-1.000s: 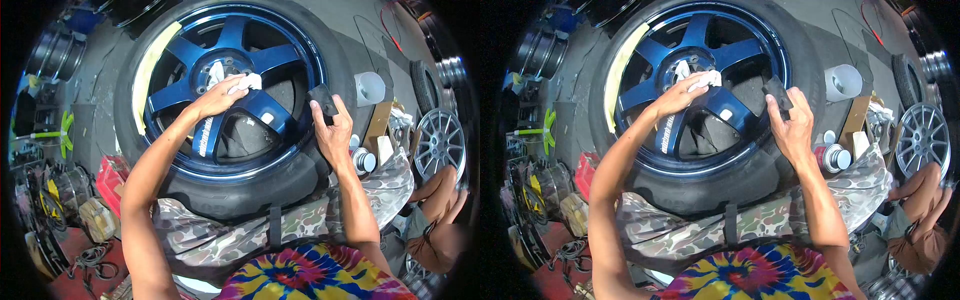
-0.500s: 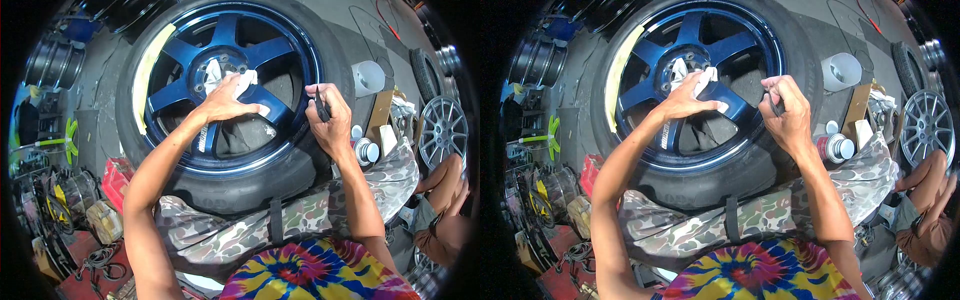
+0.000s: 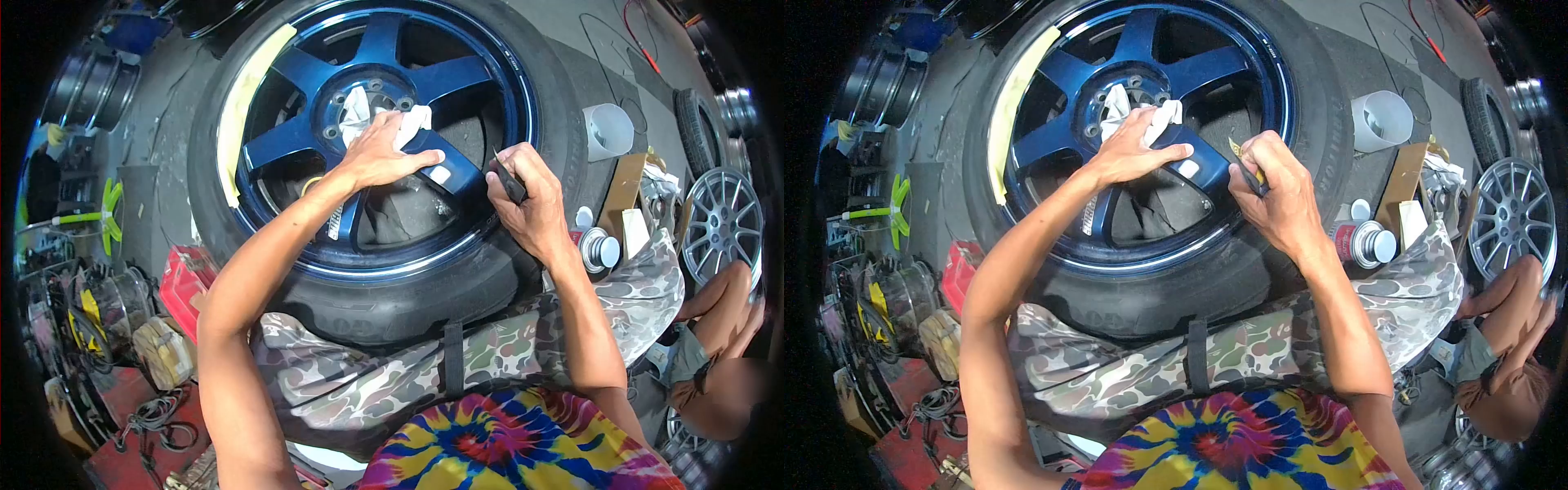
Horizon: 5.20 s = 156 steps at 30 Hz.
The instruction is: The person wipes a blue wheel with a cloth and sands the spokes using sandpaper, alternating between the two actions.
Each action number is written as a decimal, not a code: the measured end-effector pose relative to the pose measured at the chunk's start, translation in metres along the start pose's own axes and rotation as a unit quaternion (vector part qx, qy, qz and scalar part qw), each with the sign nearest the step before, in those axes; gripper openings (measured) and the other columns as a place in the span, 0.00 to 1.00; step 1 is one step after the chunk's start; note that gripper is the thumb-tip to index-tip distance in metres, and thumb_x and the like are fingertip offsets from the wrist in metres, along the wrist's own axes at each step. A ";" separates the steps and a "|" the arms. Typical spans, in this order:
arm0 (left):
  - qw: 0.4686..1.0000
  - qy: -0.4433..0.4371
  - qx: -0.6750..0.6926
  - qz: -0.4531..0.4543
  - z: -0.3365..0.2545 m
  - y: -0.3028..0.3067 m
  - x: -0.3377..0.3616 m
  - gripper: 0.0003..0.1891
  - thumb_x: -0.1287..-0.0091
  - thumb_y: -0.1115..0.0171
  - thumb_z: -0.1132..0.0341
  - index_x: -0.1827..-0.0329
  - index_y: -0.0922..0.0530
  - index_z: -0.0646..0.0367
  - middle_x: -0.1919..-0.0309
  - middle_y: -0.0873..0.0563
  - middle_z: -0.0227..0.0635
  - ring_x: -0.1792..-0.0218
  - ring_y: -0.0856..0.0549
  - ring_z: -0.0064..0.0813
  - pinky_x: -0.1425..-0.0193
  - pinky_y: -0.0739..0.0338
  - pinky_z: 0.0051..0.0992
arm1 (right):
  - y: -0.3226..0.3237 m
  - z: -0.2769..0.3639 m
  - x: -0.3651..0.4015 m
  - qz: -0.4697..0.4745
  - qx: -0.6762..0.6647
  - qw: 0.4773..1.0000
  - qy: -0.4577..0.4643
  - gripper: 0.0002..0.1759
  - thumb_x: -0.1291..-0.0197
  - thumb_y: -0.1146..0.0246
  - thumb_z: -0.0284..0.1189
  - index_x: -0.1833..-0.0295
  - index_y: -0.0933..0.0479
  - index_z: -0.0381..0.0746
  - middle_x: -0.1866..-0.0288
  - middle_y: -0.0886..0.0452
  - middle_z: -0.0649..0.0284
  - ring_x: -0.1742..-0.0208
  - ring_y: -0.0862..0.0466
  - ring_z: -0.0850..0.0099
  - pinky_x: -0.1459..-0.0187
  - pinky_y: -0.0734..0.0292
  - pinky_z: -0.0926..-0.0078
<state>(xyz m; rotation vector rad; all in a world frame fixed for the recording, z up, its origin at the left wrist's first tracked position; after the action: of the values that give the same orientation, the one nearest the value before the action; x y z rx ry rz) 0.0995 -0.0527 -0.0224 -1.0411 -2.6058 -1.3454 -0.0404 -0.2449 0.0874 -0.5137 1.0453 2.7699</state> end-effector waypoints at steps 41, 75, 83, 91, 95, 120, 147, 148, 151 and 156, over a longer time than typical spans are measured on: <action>0.985 -0.112 -0.018 -0.133 -0.011 0.014 0.026 0.24 0.15 0.43 0.51 0.40 0.17 0.69 0.43 0.16 0.53 0.39 0.15 0.55 0.33 0.21 0.49 | -0.040 0.021 0.016 0.243 0.216 0.945 0.027 0.37 0.43 0.27 0.16 0.25 0.22 0.36 0.56 0.26 0.56 0.55 0.19 0.57 0.49 0.21 0.57; 0.969 -0.142 -0.069 -0.192 -0.010 0.009 0.029 0.23 0.16 0.40 0.56 0.36 0.15 0.71 0.41 0.14 0.55 0.40 0.11 0.51 0.33 0.18 0.46 | -0.040 0.020 0.012 0.260 0.214 0.941 0.047 0.38 0.45 0.26 0.14 0.26 0.21 0.37 0.58 0.26 0.55 0.56 0.19 0.56 0.48 0.21 0.57; 0.966 -0.143 -0.072 -0.201 -0.011 0.010 0.030 0.23 0.16 0.41 0.55 0.35 0.14 0.69 0.39 0.14 0.55 0.38 0.12 0.54 0.31 0.19 0.47 | -0.045 0.022 0.010 0.256 0.205 0.943 0.059 0.36 0.44 0.28 0.14 0.26 0.22 0.36 0.57 0.26 0.54 0.54 0.18 0.54 0.48 0.22 0.55; 0.972 -0.133 -0.049 -0.188 -0.012 0.010 0.029 0.23 0.16 0.41 0.56 0.36 0.14 0.69 0.39 0.15 0.54 0.38 0.12 0.53 0.31 0.19 0.47 | -0.046 0.023 0.009 0.265 0.219 0.937 0.059 0.36 0.45 0.29 0.14 0.26 0.22 0.34 0.56 0.25 0.54 0.52 0.18 0.54 0.47 0.22 0.54; 0.974 -0.129 -0.065 -0.177 -0.013 0.009 0.027 0.23 0.16 0.42 0.55 0.36 0.14 0.69 0.38 0.15 0.53 0.38 0.13 0.53 0.31 0.19 0.46 | -0.046 0.023 0.001 0.242 0.223 0.942 0.068 0.41 0.46 0.29 0.11 0.24 0.21 0.41 0.58 0.28 0.53 0.56 0.19 0.51 0.50 0.21 0.54; 0.968 -0.158 -0.048 -0.190 -0.009 0.007 0.025 0.25 0.15 0.42 0.54 0.36 0.14 0.70 0.40 0.15 0.54 0.42 0.12 0.53 0.34 0.18 0.47 | -0.054 0.027 -0.005 0.229 0.271 0.929 0.109 0.33 0.42 0.29 0.17 0.28 0.17 0.40 0.62 0.28 0.59 0.61 0.24 0.60 0.54 0.33 0.63; 0.985 -0.162 -0.053 -0.022 -0.007 0.008 0.026 0.68 0.59 0.10 0.32 0.22 0.28 0.74 0.26 0.28 0.60 0.26 0.22 0.60 0.27 0.21 0.51 | -0.046 0.031 0.001 0.198 0.194 0.960 0.040 0.32 0.42 0.28 0.14 0.29 0.14 0.41 0.60 0.25 0.57 0.60 0.19 0.58 0.52 0.20 0.62; 0.986 -0.155 -0.056 -0.008 -0.006 0.007 0.025 0.66 0.59 0.10 0.34 0.23 0.28 0.74 0.26 0.28 0.59 0.26 0.22 0.59 0.27 0.21 0.51 | -0.050 0.033 0.000 0.205 0.210 0.955 0.041 0.32 0.43 0.27 0.14 0.30 0.14 0.40 0.60 0.25 0.57 0.59 0.19 0.58 0.51 0.21 0.61; 0.986 -0.157 -0.057 0.008 -0.007 0.008 0.025 0.65 0.58 0.09 0.39 0.21 0.29 0.73 0.26 0.28 0.59 0.26 0.23 0.58 0.26 0.22 0.49 | -0.057 0.032 -0.003 0.210 0.234 0.948 0.046 0.33 0.44 0.26 0.15 0.30 0.14 0.39 0.60 0.26 0.57 0.57 0.20 0.58 0.50 0.21 0.60; 0.984 -0.164 -0.064 0.010 -0.009 0.009 0.027 0.64 0.57 0.09 0.43 0.18 0.31 0.70 0.25 0.29 0.59 0.25 0.24 0.57 0.23 0.23 0.48 | -0.067 0.040 0.004 0.240 0.219 0.943 0.079 0.38 0.47 0.26 0.15 0.26 0.19 0.33 0.55 0.23 0.56 0.52 0.21 0.57 0.48 0.25 0.59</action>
<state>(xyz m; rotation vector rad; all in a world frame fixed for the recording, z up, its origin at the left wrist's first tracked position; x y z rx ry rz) 0.0812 -0.0406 -0.0021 -1.4160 -2.7486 -1.4668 -0.0387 -0.1678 0.0726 -0.4713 1.9958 2.7555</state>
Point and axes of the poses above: each hand's wrist, its own x-axis away from the middle knuckle, its own y-axis out of the back of the hand, z = x × y, the point moved 7 cm from there along -x, towards the middle knuckle
